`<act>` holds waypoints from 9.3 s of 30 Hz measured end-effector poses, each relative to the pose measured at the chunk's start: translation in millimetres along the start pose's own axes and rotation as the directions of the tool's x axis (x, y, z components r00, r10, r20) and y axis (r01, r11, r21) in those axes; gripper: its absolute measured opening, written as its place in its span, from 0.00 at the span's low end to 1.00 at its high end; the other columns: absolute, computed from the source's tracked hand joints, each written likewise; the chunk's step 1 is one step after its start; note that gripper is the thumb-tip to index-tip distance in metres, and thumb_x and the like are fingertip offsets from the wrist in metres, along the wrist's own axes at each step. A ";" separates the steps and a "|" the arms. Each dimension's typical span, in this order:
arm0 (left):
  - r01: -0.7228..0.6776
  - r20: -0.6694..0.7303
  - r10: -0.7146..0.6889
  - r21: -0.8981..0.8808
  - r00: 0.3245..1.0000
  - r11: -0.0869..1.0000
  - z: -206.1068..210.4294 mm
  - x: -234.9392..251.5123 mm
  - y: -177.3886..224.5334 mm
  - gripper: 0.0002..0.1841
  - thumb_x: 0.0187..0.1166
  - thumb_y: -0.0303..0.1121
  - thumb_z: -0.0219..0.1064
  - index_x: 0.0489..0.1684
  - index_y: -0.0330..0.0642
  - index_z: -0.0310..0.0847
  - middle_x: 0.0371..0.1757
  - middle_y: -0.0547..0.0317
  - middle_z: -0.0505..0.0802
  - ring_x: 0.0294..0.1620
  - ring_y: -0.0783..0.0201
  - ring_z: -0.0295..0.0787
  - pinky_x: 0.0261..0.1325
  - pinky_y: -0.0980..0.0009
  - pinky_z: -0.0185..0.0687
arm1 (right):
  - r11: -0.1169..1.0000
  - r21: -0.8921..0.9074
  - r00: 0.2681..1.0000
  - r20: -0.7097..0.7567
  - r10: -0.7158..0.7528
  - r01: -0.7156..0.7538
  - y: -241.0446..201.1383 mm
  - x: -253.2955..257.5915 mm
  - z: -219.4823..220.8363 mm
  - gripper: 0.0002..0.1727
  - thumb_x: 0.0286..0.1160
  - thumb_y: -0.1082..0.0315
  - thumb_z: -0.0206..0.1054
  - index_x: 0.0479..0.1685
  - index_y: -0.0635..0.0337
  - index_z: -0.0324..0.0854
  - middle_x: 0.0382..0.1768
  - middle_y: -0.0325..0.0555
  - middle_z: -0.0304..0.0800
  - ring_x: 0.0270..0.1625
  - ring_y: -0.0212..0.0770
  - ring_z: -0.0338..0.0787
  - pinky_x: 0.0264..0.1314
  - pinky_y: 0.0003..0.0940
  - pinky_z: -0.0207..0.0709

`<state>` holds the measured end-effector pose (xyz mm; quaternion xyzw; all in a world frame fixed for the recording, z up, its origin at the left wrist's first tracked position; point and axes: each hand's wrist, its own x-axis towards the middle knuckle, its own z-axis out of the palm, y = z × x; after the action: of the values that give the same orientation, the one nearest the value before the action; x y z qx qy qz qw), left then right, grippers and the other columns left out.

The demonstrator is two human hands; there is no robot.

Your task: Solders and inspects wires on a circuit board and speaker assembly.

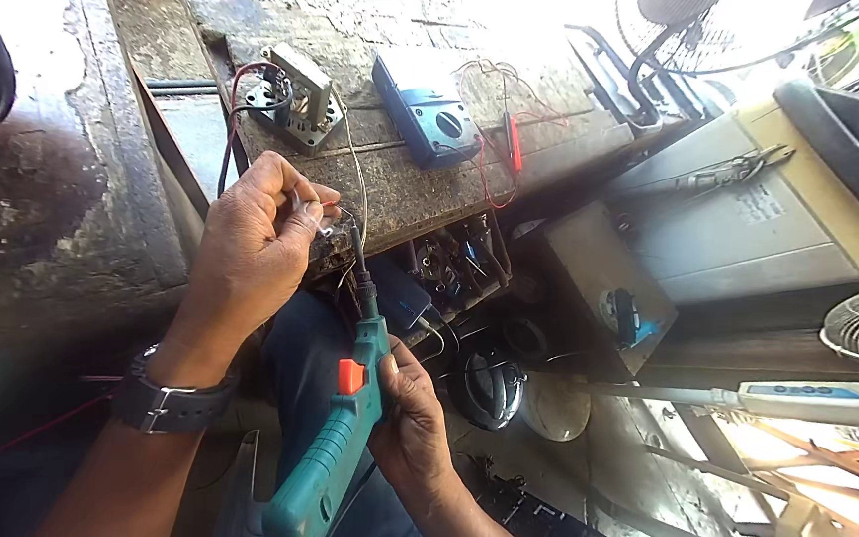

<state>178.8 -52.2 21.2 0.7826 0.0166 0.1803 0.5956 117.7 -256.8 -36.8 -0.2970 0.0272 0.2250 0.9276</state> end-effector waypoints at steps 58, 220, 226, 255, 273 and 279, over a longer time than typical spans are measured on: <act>-0.003 0.017 0.003 -0.038 1.000 0.999 -0.6 4.2 -1.6 0.05 0.87 0.22 0.57 0.51 0.42 0.74 0.59 0.59 0.94 0.56 0.65 0.96 0.62 0.65 0.93 | 1.000 0.005 1.000 -0.008 0.013 -0.013 -0.9 1.1 -1.2 0.20 0.81 0.72 0.66 0.68 0.72 0.73 0.50 0.61 0.88 0.49 0.46 0.94 0.57 0.43 0.89; -0.241 -0.018 0.322 0.626 0.947 0.741 4.2 -1.8 -7.6 0.09 0.87 0.27 0.56 0.51 0.36 0.82 0.58 0.46 0.91 0.63 0.49 0.87 0.65 0.55 0.81 | 0.370 -0.781 0.794 0.249 -0.555 0.503 -23.1 16.3 2.8 0.25 0.74 0.70 0.73 0.68 0.77 0.80 0.54 0.59 0.91 0.49 0.40 0.95 0.52 0.32 0.92; -0.239 -0.023 0.322 0.622 0.947 0.746 5.6 -3.0 -6.5 0.09 0.87 0.26 0.55 0.50 0.36 0.82 0.56 0.45 0.91 0.63 0.49 0.87 0.65 0.55 0.81 | 0.573 -0.699 0.862 0.126 -0.491 0.428 -28.5 11.8 -6.0 0.26 0.75 0.69 0.71 0.69 0.77 0.80 0.55 0.62 0.90 0.49 0.44 0.95 0.52 0.37 0.92; -0.264 -0.168 0.408 0.536 0.898 0.802 5.6 -20.4 18.3 0.05 0.76 0.20 0.66 0.42 0.35 0.86 0.54 0.50 0.93 0.74 0.50 0.80 0.79 0.59 0.73 | 0.944 0.248 0.932 0.339 0.128 -0.220 -40.1 21.1 -34.1 0.26 0.85 0.54 0.53 0.64 0.68 0.81 0.41 0.51 0.89 0.25 0.38 0.84 0.25 0.27 0.79; 0.159 -0.560 0.296 0.625 0.774 0.764 -81.2 -175.6 41.6 0.08 0.75 0.26 0.75 0.48 0.36 0.92 0.42 0.58 0.90 0.38 0.71 0.89 0.40 0.75 0.90 | 0.961 -0.271 0.969 0.245 0.007 0.061 -30.5 22.2 -21.0 0.23 0.78 0.54 0.66 0.65 0.60 0.82 0.39 0.48 0.88 0.27 0.35 0.86 0.24 0.27 0.80; 0.257 -0.521 0.310 0.753 0.795 0.606 -79.4 -166.2 33.1 0.08 0.81 0.28 0.69 0.48 0.36 0.92 0.63 0.47 0.88 0.51 0.68 0.89 0.51 0.76 0.88 | 0.934 -0.317 0.960 0.271 -0.074 0.162 -21.4 13.2 0.6 0.23 0.75 0.59 0.70 0.66 0.63 0.83 0.47 0.49 0.92 0.40 0.36 0.92 0.40 0.28 0.88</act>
<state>-6.8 -28.3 26.5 0.8619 0.2718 0.4033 0.1432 138.8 -266.7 -27.2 -0.4206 -0.1489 0.2061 0.8709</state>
